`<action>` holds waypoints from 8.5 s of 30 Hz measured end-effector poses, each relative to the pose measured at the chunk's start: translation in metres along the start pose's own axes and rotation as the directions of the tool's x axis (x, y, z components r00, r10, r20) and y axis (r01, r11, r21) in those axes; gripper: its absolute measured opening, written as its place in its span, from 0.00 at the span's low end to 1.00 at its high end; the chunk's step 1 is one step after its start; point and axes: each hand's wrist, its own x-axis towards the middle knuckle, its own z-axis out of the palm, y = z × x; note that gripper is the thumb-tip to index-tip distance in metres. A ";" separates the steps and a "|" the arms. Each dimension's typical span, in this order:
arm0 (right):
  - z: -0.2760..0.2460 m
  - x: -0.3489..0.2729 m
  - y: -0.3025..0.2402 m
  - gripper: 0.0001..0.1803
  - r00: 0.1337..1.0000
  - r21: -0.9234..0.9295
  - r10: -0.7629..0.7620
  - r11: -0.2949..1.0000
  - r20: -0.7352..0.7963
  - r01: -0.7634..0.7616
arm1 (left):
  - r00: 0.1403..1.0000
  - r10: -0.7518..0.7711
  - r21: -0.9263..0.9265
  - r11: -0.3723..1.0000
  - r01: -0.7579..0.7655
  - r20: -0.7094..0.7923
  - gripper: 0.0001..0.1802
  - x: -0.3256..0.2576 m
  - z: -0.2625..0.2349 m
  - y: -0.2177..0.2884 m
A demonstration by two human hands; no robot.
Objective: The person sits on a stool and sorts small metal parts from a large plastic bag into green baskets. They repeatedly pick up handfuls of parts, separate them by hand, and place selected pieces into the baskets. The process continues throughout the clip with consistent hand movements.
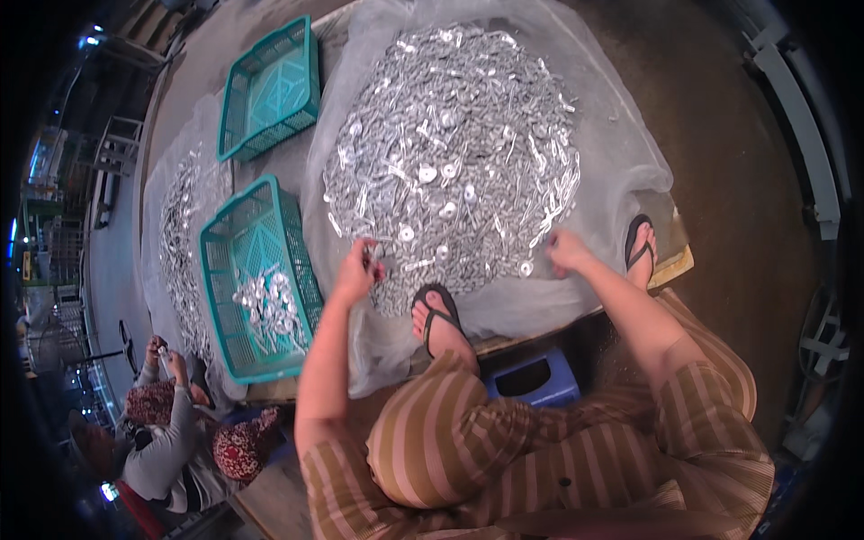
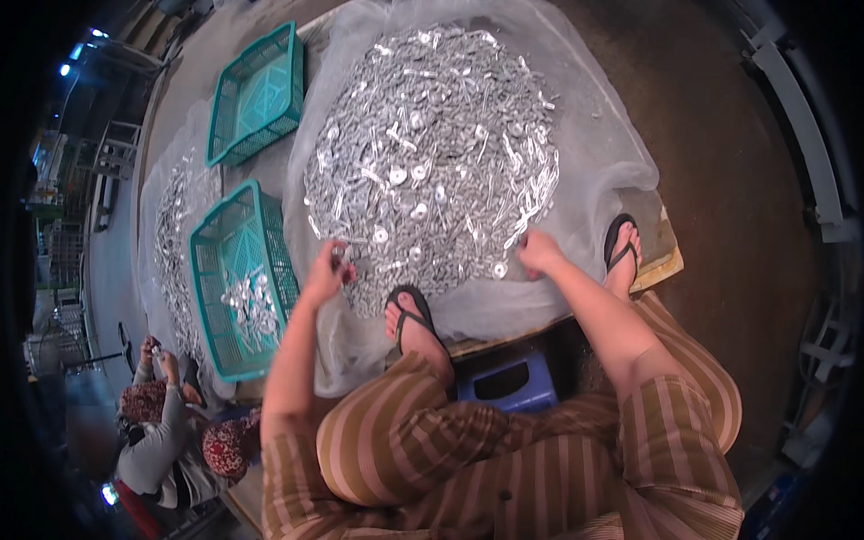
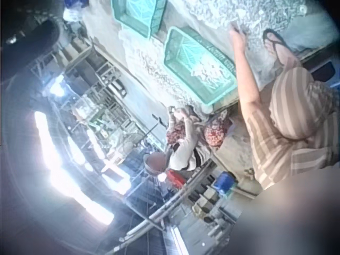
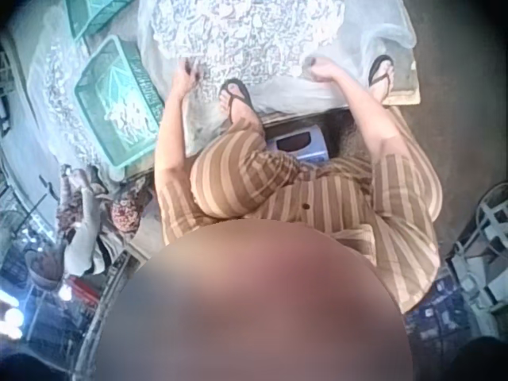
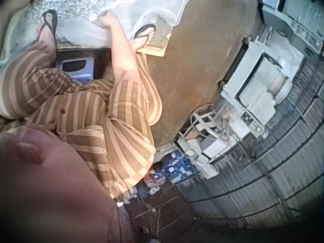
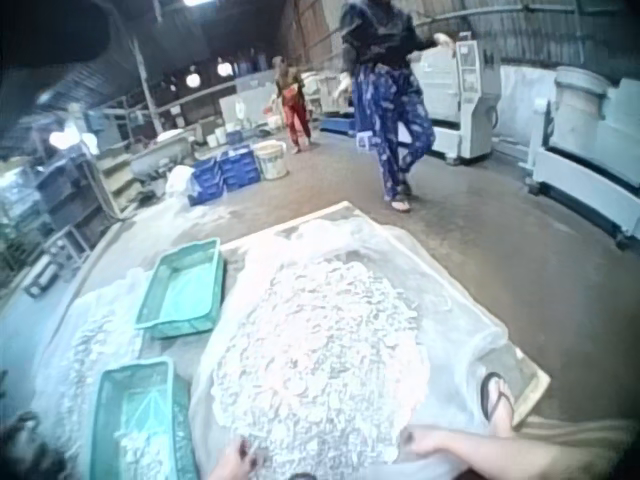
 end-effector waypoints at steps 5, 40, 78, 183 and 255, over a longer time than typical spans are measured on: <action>0.034 -0.009 -0.011 0.17 0.926 -0.330 -0.342 0.902 -0.160 0.276 | 0.981 -0.071 0.566 0.823 -0.044 0.178 0.13 -0.005 -0.062 0.067; 0.098 0.014 -0.096 0.21 0.627 -0.545 -0.750 0.623 -0.210 0.562 | 0.887 0.456 0.535 0.733 -0.420 0.072 0.15 0.056 0.069 0.017; 0.136 0.007 -0.096 0.07 0.832 -0.280 -0.551 0.809 -0.059 0.516 | 0.679 -0.231 -0.351 0.936 -0.041 -0.697 0.13 -0.076 -0.124 -0.028; 0.094 0.005 -0.049 0.14 0.796 -0.017 -0.360 0.915 -0.487 0.403 | 0.974 0.211 0.452 0.879 -0.151 -0.085 0.17 0.011 0.069 -0.005; 0.080 -0.015 -0.085 0.12 0.965 0.769 -0.224 0.591 -0.133 0.243 | 0.970 0.240 0.243 0.940 -0.239 0.025 0.20 0.000 0.015 -0.003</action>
